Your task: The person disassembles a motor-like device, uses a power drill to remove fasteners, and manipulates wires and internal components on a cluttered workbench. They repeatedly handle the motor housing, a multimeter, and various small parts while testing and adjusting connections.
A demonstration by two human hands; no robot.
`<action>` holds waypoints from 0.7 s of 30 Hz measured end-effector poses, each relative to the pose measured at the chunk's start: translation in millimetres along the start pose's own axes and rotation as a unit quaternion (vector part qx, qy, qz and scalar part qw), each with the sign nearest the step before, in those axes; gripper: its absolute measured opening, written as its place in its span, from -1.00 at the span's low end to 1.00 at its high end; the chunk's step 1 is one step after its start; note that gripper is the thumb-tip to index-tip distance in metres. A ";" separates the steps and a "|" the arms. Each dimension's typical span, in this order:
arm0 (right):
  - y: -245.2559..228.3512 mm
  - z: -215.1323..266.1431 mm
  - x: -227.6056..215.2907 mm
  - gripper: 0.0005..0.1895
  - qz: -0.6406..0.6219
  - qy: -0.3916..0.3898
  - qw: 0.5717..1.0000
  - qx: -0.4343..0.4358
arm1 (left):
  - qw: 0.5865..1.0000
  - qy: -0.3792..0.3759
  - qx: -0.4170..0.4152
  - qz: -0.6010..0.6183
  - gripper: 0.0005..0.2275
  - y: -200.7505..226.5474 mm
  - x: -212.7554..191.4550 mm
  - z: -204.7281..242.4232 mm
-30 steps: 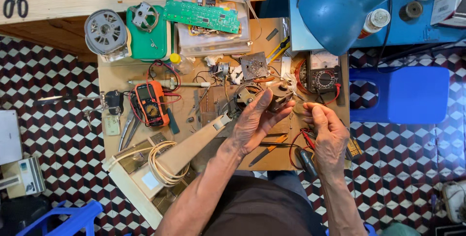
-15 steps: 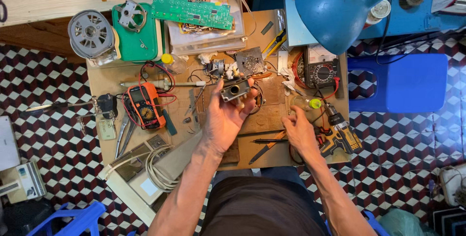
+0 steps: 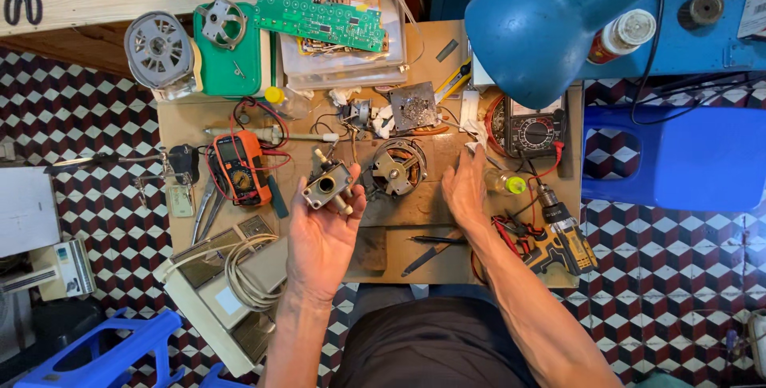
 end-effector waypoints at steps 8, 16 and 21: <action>6.3 -25.7 7.3 -0.74 0.065 -0.041 0.997 0.016 | 1.000 0.015 0.001 -0.008 -0.63 -9.8 -1.4 9.7; 71.9 -116.3 60.4 -0.77 0.271 -0.138 0.952 -0.047 | 0.999 0.000 0.012 -0.032 -0.60 -3.5 7.8 -6.1; 93.5 -132.2 69.0 -0.78 0.335 -0.184 0.914 -0.135 | 0.999 0.014 -0.001 -0.032 -0.61 -3.8 15.5 -23.0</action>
Point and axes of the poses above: each hand's wrist, its own z-axis away from the middle knuckle, its own x-axis out of the palm, y = z × x, the point moved 2 cm from there along -z, towards the middle knuckle, and after that the axes turned 7 degrees about -x, right-handed, at the moved point
